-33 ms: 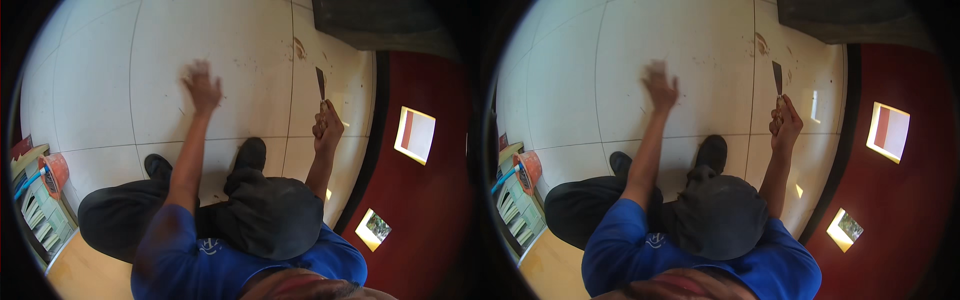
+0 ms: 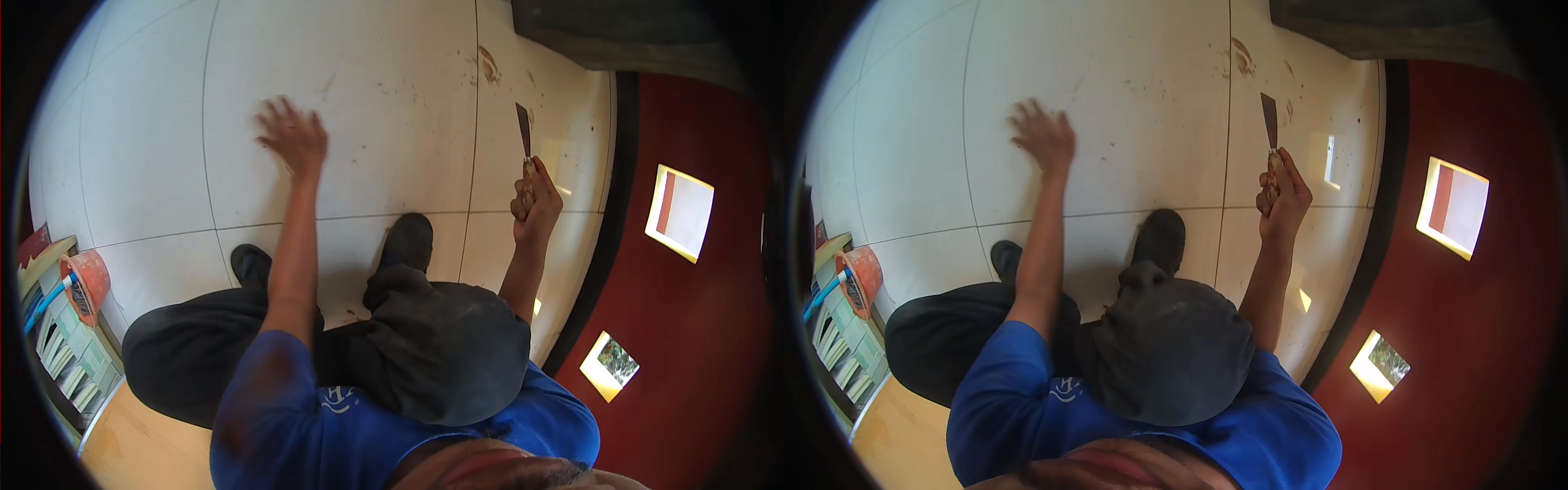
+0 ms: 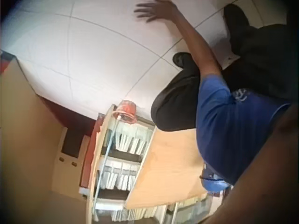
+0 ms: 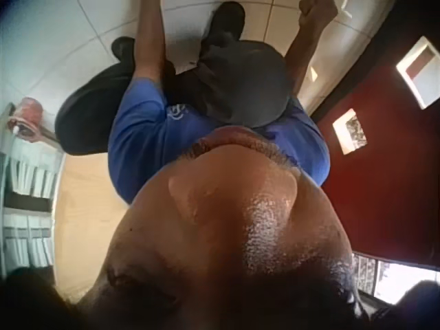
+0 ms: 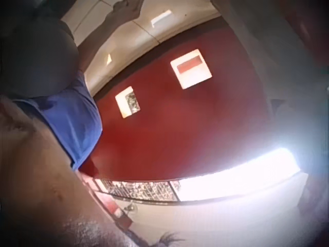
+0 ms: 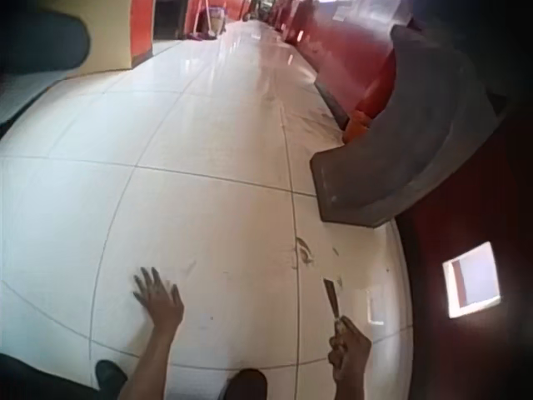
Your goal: Scraping stains and adhesive residue from a tiled corridor floor using a hand scraper.
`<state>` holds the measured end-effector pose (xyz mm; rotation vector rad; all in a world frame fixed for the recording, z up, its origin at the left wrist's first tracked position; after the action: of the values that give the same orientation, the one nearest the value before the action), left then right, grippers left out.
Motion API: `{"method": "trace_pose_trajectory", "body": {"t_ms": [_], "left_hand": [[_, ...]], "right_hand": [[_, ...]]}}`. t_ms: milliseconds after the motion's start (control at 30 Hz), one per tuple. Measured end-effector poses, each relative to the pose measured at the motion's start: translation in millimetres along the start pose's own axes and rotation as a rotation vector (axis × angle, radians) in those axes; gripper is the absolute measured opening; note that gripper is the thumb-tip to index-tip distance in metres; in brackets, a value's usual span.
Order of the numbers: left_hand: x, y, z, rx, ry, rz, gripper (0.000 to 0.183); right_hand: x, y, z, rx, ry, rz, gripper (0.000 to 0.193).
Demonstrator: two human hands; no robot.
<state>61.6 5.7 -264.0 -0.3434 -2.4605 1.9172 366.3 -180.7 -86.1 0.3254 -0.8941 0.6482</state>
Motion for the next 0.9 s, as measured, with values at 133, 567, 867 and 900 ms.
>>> {"method": "trace_pose_trajectory", "body": {"t_ms": [133, 567, 867, 900], "left_hand": [[2.0, 20.1, 21.7, 0.105, -0.022, -0.017, 0.07], [12.7, 36.3, -6.3, -0.191, 0.142, 0.168, 0.046], [35.5, -22.8, -33.5, -0.105, -0.323, 0.713, 0.019], [23.1, -23.5, -30.3, -0.031, -0.426, 0.763, 0.025]], "right_hand": [[-38.0, -21.8, -1.1, -0.052, 0.097, 0.028, 0.035], [-124.8, -57.0, 40.7, -0.033, 0.273, 0.495, 0.033], [-125.2, 99.3, -14.8, 0.189, -0.283, 1.013, 0.026], [-111.1, 116.9, -26.9, 0.202, -0.334, 1.019, 0.025]]}}
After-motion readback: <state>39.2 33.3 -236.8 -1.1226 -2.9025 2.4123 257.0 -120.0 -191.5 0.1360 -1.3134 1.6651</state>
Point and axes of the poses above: each hand's wrist, its own z-axis away from the middle knuckle, its own y-axis out of the palm, x = y × z, the point moved 3 cm from there along -z, towards the middle knuckle, and after that the axes turned 13 degrees about y, right-handed, at the moved point
